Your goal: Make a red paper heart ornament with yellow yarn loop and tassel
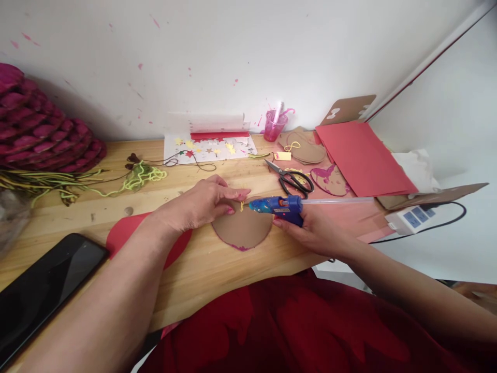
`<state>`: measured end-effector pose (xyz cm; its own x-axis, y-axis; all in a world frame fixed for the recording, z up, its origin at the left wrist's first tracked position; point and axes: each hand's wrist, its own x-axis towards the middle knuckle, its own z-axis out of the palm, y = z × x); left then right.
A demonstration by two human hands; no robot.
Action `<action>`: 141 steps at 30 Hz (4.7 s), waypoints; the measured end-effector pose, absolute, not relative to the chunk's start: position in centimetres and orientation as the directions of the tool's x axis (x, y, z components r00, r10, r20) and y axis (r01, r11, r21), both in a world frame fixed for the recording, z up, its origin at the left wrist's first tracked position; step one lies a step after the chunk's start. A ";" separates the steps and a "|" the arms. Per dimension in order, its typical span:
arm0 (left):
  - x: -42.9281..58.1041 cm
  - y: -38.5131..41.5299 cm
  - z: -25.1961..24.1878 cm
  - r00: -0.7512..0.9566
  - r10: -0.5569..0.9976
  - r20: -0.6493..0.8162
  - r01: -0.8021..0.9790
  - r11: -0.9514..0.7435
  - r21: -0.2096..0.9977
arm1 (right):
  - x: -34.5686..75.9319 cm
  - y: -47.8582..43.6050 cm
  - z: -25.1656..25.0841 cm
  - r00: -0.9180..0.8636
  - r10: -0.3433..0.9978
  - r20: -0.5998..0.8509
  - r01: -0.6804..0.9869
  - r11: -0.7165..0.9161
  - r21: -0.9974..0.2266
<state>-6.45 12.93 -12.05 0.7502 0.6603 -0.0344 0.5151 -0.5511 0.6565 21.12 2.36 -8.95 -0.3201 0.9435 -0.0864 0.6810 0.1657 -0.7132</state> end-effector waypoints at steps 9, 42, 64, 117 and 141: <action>-6.5 12.7 -11.6 0.761 0.648 -0.030 0.496 -0.551 0.671 | 21.3 2.3 -9.0 -0.301 0.931 -0.204 0.655 0.047 -0.754; -6.1 12.5 -11.5 0.737 0.675 -0.029 0.553 -0.578 0.601 | 21.0 2.9 -7.9 -0.241 0.808 -0.537 0.644 -0.280 -0.711; -6.1 12.5 -11.5 0.727 0.685 -0.040 0.570 -0.570 0.592 | 21.2 3.3 -8.3 -0.177 0.823 -0.540 0.596 -0.347 -0.724; -6.2 12.4 -11.5 0.712 0.699 -0.065 0.597 -0.554 0.580 | 20.5 3.0 -8.9 -0.149 0.815 -0.560 0.276 -0.509 -0.815; -6.1 12.4 -11.4 0.727 0.683 -0.070 0.586 -0.565 0.582 | 20.1 3.0 -9.1 -0.128 0.816 -0.564 0.246 -0.525 -0.815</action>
<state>-6.10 12.43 -11.38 0.7274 0.6827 -0.0695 0.5856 -0.5647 0.5816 20.06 2.99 -9.06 -0.1284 0.8158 -0.5639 0.2461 -0.5246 -0.8150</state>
